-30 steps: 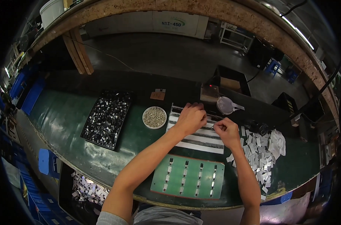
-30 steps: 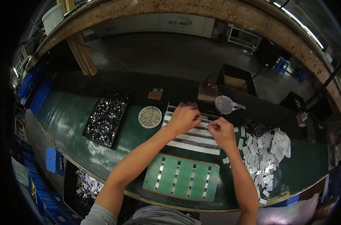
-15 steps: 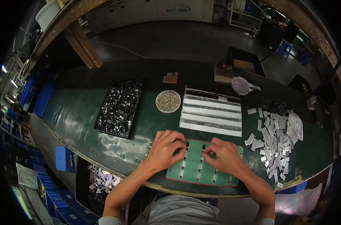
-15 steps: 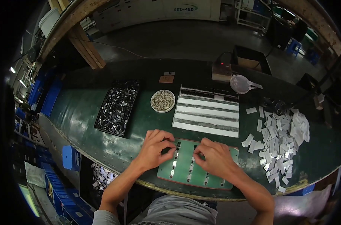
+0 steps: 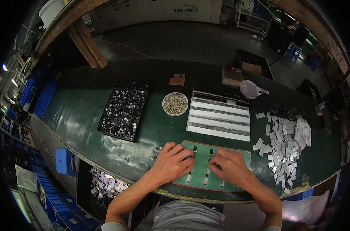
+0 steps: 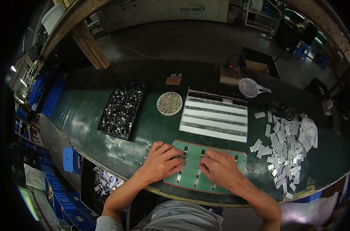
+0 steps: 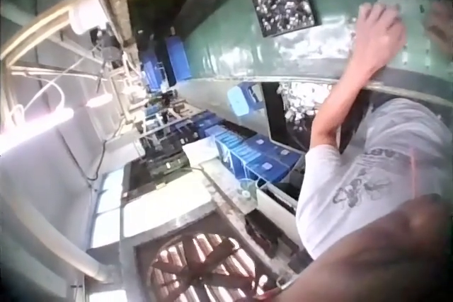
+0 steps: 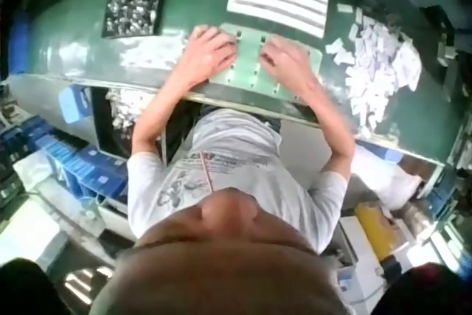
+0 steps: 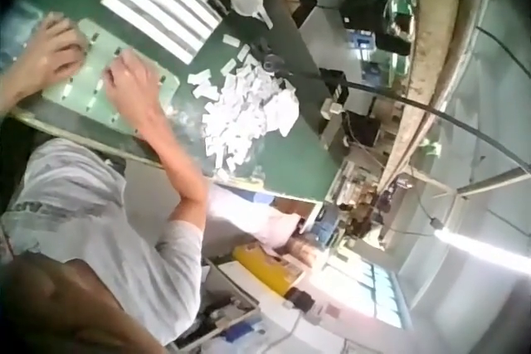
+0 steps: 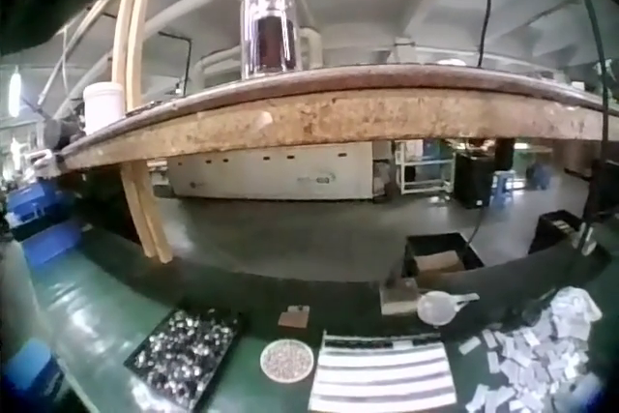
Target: The person assembles small metal plates and electronic components into a green template, fastening them with screws using an electric screwdriver.
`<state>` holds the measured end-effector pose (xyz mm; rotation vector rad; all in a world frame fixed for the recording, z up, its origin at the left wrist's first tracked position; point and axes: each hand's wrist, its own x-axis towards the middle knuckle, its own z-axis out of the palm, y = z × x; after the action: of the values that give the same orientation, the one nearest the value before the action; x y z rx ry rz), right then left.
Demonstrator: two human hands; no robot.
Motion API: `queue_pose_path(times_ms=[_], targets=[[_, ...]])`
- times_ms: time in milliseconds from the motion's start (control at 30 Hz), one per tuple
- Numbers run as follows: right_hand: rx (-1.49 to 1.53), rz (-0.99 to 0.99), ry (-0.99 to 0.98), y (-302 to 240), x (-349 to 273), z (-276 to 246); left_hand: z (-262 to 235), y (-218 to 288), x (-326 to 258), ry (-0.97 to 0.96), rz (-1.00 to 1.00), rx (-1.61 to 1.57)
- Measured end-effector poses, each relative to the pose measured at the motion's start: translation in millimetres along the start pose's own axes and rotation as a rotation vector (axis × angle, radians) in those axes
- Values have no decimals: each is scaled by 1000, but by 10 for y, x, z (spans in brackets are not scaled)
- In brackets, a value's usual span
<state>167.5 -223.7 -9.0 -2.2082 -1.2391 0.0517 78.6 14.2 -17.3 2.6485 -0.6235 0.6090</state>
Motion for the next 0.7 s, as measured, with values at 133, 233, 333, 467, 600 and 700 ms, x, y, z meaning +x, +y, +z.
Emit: queue_pose_path(times_ms=[133,233,333,467,600,700], targets=[[10,-7,-41,13,-23,2,-33,-5,-15,-84,-2,-32],[-1,-27,-44,39,-24,-16,-33,-22,29,-116,-19,-51],[-24,-8,-16,64,32,-118,-23,-62,106,-127,-43,-96],[-111,204,154,461,331,-301,65,-260,509,-17,-112,-151],[-191,414,261,1246,649,-505,535,-582,1266,93,-76,-111],[-288,403,259,1541,782,-485,882,-764,1694,81,-108,-53]])
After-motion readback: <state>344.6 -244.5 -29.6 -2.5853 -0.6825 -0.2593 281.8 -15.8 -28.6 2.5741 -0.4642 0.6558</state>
